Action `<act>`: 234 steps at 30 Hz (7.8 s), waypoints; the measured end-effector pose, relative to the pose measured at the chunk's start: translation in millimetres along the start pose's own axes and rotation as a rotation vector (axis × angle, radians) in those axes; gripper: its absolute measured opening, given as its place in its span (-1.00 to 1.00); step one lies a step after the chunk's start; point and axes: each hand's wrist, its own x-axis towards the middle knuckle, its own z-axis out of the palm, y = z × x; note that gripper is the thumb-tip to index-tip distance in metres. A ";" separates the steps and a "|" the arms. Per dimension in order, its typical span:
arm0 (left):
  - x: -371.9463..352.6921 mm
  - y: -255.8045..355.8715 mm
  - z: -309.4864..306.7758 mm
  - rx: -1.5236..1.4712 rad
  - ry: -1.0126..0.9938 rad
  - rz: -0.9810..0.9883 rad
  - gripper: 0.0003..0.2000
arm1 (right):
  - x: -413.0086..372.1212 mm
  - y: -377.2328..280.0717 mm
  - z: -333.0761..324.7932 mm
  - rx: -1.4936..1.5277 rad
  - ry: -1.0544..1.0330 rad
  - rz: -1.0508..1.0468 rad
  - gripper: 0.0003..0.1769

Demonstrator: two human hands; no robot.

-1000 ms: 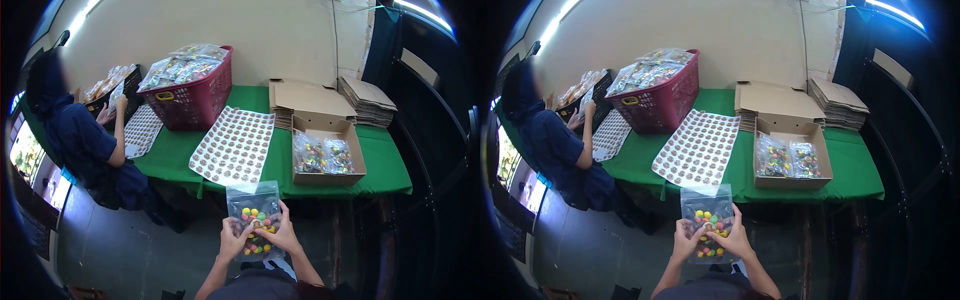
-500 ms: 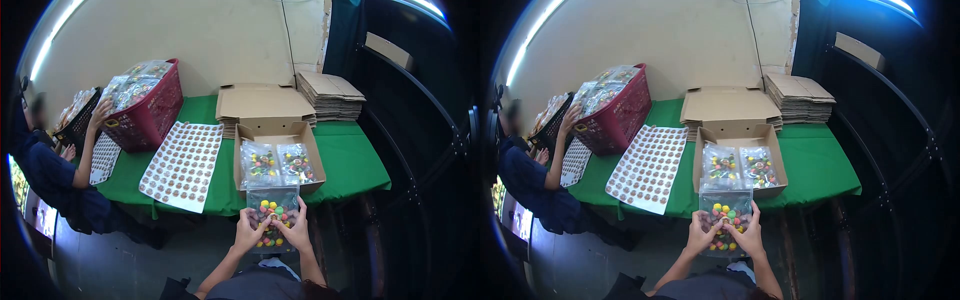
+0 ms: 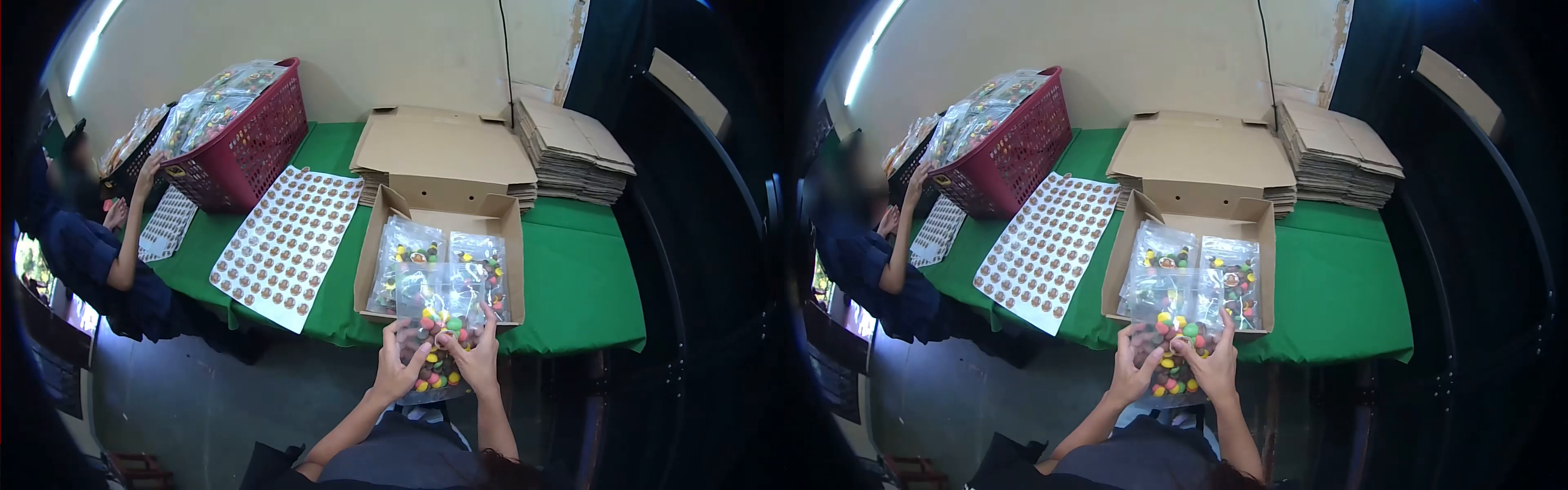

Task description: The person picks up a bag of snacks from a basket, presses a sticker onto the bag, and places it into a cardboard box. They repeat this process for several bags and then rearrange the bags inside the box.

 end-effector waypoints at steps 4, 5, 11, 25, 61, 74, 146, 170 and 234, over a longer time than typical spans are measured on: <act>23.1 1.3 -5.1 0.059 -0.008 -0.039 -0.58 | 12.9 1.3 4.0 0.051 0.060 -0.012 -0.14; 29.6 1.3 -3.4 0.065 -0.002 -0.020 -0.58 | 15.3 -6.0 1.7 0.032 0.077 -0.004 -0.14; 71.2 1.2 -0.5 0.039 -0.102 0.067 -0.58 | 48.3 -10.7 2.6 0.044 0.228 -0.085 -0.14; 140.5 -2.8 -25.2 0.122 -0.129 -0.034 -0.47 | 87.7 8.7 24.5 0.068 0.126 -0.060 -0.30; 152.7 -60.0 2.3 0.165 0.161 -0.178 -0.45 | 156.9 49.9 -9.5 0.231 -0.430 0.125 -0.34; 172.8 -34.1 3.6 -0.019 -0.009 -0.151 -0.43 | 154.4 17.9 -19.7 0.301 -0.352 0.093 -0.29; 213.1 -25.2 -4.1 -0.049 -0.043 -0.328 -0.78 | 200.1 33.5 9.2 0.429 -0.253 0.397 -0.85; 151.2 47.6 1.5 -0.192 0.003 -0.236 -0.68 | 140.2 -32.5 -33.8 0.309 -0.235 -0.098 -0.61; 246.4 -0.3 -15.5 -0.033 0.169 0.171 -0.70 | 223.0 -16.2 -27.1 0.547 -0.171 0.118 -0.47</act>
